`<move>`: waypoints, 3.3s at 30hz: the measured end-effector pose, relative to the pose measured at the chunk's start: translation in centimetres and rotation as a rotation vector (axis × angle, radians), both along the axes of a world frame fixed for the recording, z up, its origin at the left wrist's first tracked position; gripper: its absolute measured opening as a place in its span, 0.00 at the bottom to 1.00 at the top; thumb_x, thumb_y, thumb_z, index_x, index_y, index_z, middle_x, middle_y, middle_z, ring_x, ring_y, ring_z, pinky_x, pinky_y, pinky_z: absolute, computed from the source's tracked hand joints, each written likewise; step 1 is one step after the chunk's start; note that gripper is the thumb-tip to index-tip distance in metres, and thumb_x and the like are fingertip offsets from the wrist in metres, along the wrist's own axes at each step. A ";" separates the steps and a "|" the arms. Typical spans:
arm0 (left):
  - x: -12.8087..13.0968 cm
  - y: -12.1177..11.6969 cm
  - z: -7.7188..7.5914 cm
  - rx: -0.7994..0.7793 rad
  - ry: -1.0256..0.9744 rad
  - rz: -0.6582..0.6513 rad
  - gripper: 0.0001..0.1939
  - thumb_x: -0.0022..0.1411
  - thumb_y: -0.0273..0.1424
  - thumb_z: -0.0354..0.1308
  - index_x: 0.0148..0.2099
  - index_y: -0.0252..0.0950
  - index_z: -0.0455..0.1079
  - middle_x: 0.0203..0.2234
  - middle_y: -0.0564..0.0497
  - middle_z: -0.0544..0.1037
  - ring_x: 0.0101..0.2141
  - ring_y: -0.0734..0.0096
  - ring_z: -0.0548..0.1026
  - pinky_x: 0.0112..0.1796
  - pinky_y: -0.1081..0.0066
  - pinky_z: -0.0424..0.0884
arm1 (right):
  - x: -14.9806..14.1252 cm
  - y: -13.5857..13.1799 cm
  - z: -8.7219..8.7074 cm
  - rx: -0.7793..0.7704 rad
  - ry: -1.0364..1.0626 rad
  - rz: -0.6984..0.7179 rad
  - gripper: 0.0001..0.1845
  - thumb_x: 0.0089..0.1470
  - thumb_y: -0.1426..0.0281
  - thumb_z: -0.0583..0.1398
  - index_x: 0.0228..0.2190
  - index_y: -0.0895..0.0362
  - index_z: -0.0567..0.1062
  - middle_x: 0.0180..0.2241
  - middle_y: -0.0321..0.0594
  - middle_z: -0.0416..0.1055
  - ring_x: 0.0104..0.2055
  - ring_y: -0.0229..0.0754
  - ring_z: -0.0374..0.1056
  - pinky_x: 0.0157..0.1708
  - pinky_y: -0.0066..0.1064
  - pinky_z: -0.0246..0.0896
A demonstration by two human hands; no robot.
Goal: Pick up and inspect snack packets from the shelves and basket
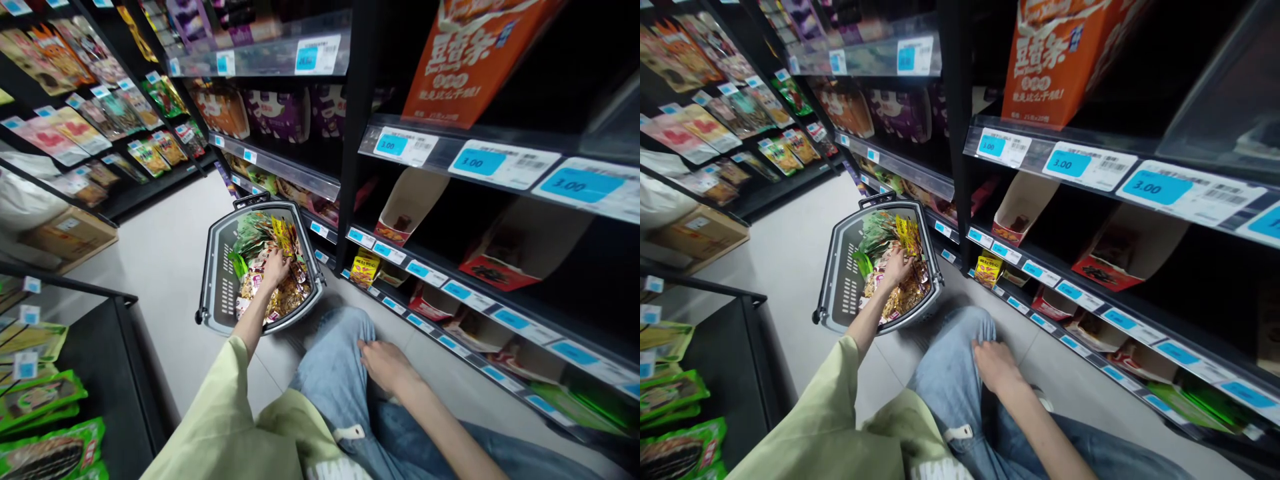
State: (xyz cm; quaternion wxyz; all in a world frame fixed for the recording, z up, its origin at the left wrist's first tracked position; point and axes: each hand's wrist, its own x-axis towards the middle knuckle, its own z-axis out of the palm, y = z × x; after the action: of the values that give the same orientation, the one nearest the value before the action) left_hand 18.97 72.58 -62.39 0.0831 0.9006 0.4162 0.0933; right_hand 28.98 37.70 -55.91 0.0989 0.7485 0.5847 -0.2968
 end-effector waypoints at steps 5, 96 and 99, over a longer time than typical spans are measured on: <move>-0.1 0.2 1.3 0.111 -0.211 0.102 0.16 0.66 0.39 0.49 0.49 0.32 0.63 0.44 0.40 0.69 0.43 0.60 0.71 0.47 0.62 0.69 | 0.5 0.6 0.4 0.010 -0.019 -0.014 0.20 0.61 0.73 0.51 0.52 0.64 0.71 0.41 0.55 0.78 0.44 0.55 0.75 0.41 0.39 0.69; 10.7 -14.7 2.2 -1.350 -0.541 -0.632 0.25 0.49 0.38 0.70 0.47 0.29 0.76 0.37 0.44 0.81 0.30 0.71 0.78 0.36 0.71 0.73 | 5.4 1.8 -1.2 0.973 1.243 -1.522 0.18 0.40 0.59 0.69 0.33 0.52 0.74 0.40 0.37 0.78 0.38 0.43 0.73 0.34 0.33 0.67; 10.6 -14.7 2.5 -1.336 -0.556 -0.620 0.24 0.48 0.39 0.70 0.46 0.30 0.77 0.36 0.45 0.82 0.31 0.69 0.78 0.37 0.70 0.74 | 5.3 1.9 -1.1 0.969 1.240 -1.503 0.17 0.41 0.59 0.69 0.33 0.52 0.74 0.40 0.37 0.78 0.39 0.43 0.73 0.36 0.34 0.66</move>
State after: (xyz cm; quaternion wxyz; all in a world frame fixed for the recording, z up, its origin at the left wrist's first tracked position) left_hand 29.61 57.90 -59.93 0.7303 0.6784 0.0777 0.0177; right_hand 34.32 39.57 -57.06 -0.7259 0.5943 -0.0195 -0.3456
